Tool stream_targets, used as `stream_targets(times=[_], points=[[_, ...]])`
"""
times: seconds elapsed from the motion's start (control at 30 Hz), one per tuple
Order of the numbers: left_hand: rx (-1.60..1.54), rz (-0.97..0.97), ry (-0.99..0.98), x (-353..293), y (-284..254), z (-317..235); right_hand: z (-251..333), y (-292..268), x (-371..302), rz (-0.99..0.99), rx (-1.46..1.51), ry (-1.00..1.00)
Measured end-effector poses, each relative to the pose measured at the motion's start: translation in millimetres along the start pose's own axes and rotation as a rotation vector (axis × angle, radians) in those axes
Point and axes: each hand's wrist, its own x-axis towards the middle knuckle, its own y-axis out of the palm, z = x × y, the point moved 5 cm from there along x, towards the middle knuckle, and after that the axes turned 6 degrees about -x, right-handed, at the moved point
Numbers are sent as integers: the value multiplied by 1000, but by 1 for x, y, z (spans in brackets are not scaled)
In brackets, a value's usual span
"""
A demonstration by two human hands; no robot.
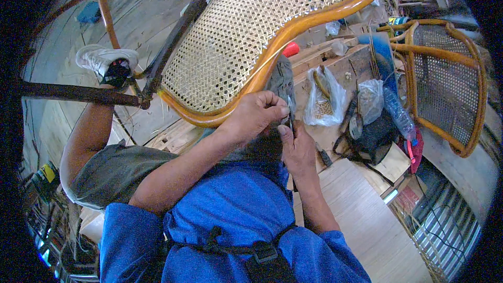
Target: The person is weaving a cane seat for a wooden chair. They use a hammer to tap the cane strips into place and scissors to trim the excess material. The process involves threading the cane through the existing weave and securing it along the chair's frame.
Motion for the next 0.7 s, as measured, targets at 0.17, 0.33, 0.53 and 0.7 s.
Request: stream_targets(times=[0.17, 0.33, 0.53, 0.7], points=[[-50, 31, -8, 1, 2, 3, -82, 21, 0, -72, 69, 109], [-268, 110, -49, 5, 2, 11, -148, 40, -18, 28, -337, 231], [-430, 328, -205, -4, 3, 4, -46, -3, 0, -77, 655, 94], [-278, 312, -207, -10, 8, -4, -3, -19, 11, 96, 1071, 15]])
